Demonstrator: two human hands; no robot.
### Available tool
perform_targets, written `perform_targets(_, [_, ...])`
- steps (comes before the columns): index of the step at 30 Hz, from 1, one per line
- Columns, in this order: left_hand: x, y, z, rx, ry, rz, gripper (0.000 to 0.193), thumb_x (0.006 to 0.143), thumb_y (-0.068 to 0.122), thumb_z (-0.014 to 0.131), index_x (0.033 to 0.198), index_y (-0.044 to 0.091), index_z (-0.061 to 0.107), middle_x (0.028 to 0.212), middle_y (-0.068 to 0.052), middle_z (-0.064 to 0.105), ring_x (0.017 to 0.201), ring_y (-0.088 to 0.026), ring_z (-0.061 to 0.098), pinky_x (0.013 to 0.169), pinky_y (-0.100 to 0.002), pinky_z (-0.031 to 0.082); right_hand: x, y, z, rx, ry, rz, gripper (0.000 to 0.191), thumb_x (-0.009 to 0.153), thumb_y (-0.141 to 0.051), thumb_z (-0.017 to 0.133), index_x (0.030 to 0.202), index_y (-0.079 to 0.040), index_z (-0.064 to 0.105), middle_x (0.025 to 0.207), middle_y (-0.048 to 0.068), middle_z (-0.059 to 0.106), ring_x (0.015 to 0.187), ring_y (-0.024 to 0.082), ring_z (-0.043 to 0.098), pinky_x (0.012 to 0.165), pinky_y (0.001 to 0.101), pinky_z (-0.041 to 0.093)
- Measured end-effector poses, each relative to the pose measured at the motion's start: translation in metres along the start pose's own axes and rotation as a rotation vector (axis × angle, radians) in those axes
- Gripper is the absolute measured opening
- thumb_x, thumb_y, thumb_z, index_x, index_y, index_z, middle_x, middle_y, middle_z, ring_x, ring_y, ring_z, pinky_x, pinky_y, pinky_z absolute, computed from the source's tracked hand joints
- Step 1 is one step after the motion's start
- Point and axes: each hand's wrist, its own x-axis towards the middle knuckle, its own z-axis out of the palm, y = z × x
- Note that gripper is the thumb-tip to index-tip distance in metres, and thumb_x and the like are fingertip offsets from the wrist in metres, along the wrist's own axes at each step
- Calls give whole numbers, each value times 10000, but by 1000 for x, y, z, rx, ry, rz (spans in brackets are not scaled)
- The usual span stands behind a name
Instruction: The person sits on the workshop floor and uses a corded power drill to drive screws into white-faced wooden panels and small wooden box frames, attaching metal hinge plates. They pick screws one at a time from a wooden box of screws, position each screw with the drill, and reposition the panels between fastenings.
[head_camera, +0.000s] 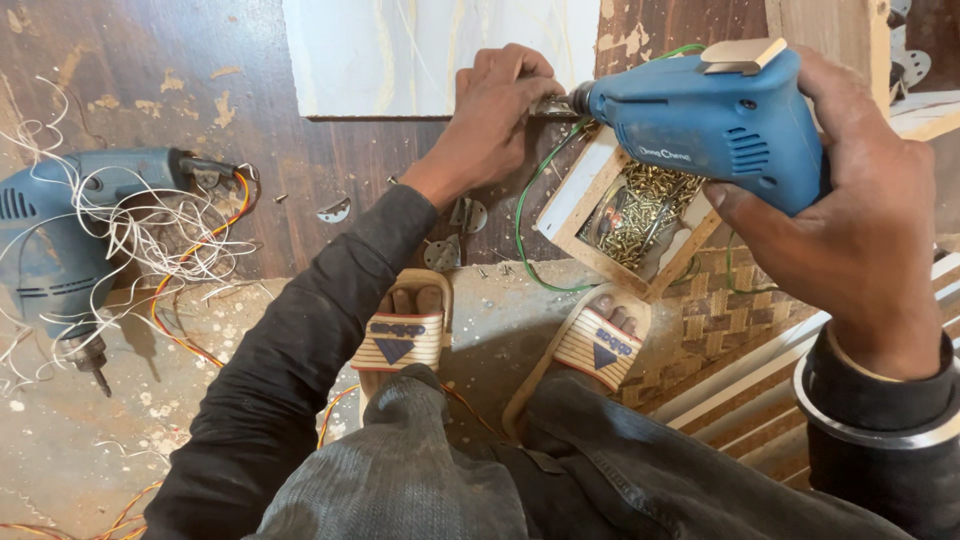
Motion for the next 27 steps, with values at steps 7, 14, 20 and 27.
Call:
perform_targets(7, [-4, -2, 1, -7, 21, 18, 347, 874, -35, 594, 1162, 103, 730, 1250, -45, 566, 1196, -279, 478, 1013, -422, 329, 5, -9, -3, -82, -23, 7, 665, 851, 12, 830, 1430, 78, 512, 1064, 260, 724, 843, 293, 740, 700, 350, 593])
perform_targets(14, [-3, 6, -3, 50, 64, 66, 343, 801, 25, 670, 1131, 119, 672, 1213, -59, 541, 1155, -297, 475, 979, -454, 347, 18, -12, -7, -181, -68, -65, 716, 762, -11, 807, 1399, 75, 490, 1012, 297, 702, 715, 384, 705, 635, 424, 580])
perform_targets(20, [3, -1, -10, 165, 88, 125, 537, 870, 307, 845, 1266, 79, 562, 1205, -93, 486, 1064, -277, 495, 897, -433, 408, 40, -8, -12, -290, -218, -47, 710, 764, -44, 796, 1422, -35, 530, 837, 236, 701, 553, 373, 658, 537, 447, 557])
perform_targets(27, [6, -6, -9, 243, 87, 158, 501, 939, 371, 807, 1266, 84, 558, 1200, -76, 486, 1045, -262, 496, 894, -410, 427, 64, 0, -15, -284, -309, -53, 793, 731, -65, 809, 1466, -49, 511, 748, 241, 682, 565, 386, 672, 517, 463, 554])
